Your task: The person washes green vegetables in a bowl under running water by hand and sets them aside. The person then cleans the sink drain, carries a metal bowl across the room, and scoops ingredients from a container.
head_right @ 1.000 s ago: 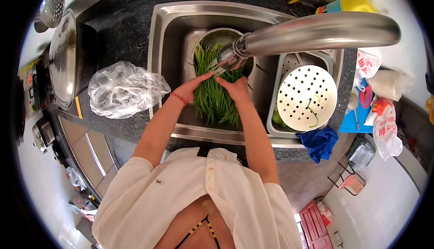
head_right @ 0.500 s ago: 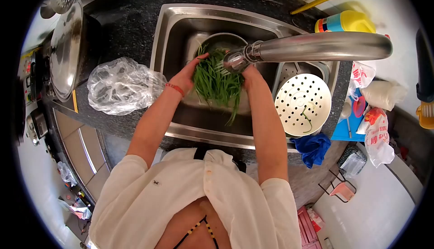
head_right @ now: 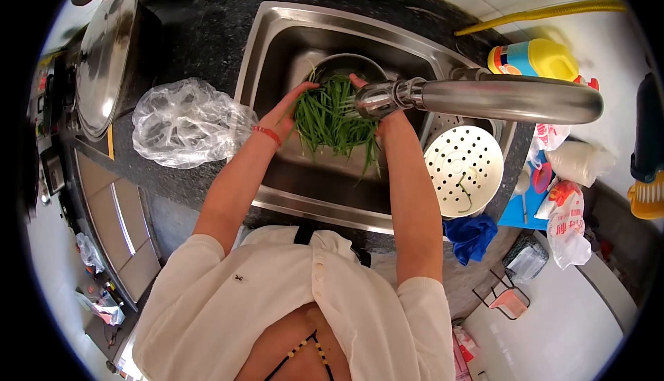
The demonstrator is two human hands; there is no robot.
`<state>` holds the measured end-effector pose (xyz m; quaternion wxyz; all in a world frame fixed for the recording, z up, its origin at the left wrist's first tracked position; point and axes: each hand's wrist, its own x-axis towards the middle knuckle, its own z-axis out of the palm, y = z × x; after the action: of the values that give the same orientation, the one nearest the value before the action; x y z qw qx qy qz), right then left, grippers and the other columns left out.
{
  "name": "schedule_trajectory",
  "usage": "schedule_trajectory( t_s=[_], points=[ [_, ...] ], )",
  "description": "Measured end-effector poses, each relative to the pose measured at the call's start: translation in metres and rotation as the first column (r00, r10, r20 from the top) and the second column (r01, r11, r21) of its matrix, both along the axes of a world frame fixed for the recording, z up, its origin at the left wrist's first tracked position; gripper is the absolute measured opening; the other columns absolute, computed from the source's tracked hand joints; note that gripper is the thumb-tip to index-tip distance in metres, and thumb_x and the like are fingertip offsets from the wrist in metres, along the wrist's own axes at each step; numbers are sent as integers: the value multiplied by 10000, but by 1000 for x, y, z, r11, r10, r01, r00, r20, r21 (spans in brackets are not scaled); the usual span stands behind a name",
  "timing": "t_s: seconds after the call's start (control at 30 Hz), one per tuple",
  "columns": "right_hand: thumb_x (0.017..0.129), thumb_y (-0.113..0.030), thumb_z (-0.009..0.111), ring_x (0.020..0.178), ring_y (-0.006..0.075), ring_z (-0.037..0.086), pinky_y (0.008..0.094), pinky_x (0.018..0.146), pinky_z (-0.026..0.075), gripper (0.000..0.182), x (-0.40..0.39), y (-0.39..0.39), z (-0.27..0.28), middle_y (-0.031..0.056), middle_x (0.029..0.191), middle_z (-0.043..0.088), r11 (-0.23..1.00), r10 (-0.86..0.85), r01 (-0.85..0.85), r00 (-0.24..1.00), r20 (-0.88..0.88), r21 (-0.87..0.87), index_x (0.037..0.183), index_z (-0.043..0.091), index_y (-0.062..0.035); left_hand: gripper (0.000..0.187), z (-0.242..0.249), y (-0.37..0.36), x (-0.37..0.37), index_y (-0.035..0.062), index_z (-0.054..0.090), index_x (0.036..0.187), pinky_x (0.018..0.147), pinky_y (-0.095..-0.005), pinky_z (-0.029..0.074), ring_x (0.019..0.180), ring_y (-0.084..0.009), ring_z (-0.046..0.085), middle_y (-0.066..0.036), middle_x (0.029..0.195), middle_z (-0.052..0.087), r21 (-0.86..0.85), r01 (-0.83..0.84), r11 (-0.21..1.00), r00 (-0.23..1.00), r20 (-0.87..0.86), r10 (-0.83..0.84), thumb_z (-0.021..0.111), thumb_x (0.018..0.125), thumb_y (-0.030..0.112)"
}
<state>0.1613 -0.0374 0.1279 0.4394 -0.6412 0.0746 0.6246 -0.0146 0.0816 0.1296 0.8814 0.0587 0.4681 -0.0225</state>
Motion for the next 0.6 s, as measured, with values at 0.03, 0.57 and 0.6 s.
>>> schedule_trajectory(
  t_s=[0.03, 0.57, 0.6],
  points=[
    [732, -392, 718, 1218, 227, 403, 391, 985, 350, 602, -1, 1, 1, 127, 1360, 400, 1000, -1, 1, 1000, -15, -11, 1222, 533, -95, 273, -1, -1, -3, 57, 594, 1011, 752, -335, 528, 831, -187, 625, -75, 922, 643, 51, -10, 999, 1000, -9, 11, 580, 808, 238],
    [876, -481, 446, 1225, 259, 377, 366, 1024, 276, 609, -41, 11, 16, 139, 1385, 350, 990, -131, 133, 989, 69, -36, 1333, 398, -82, 404, -20, -54, -16, 133, 578, 1063, 827, -406, 461, 938, -234, 561, -48, 1031, 598, -128, -472, 872, 857, 165, 488, 534, 806, 442],
    [889, -489, 415, 1230, 260, 375, 366, 1030, 265, 609, -45, 12, 19, 142, 1391, 342, 988, -136, 142, 986, 101, -55, 1344, 383, -86, 454, -19, -59, -14, 143, 570, 1079, 845, -415, 450, 966, -243, 551, -56, 1057, 588, -94, -504, 859, 845, 152, 512, 548, 779, 484]
  ],
)
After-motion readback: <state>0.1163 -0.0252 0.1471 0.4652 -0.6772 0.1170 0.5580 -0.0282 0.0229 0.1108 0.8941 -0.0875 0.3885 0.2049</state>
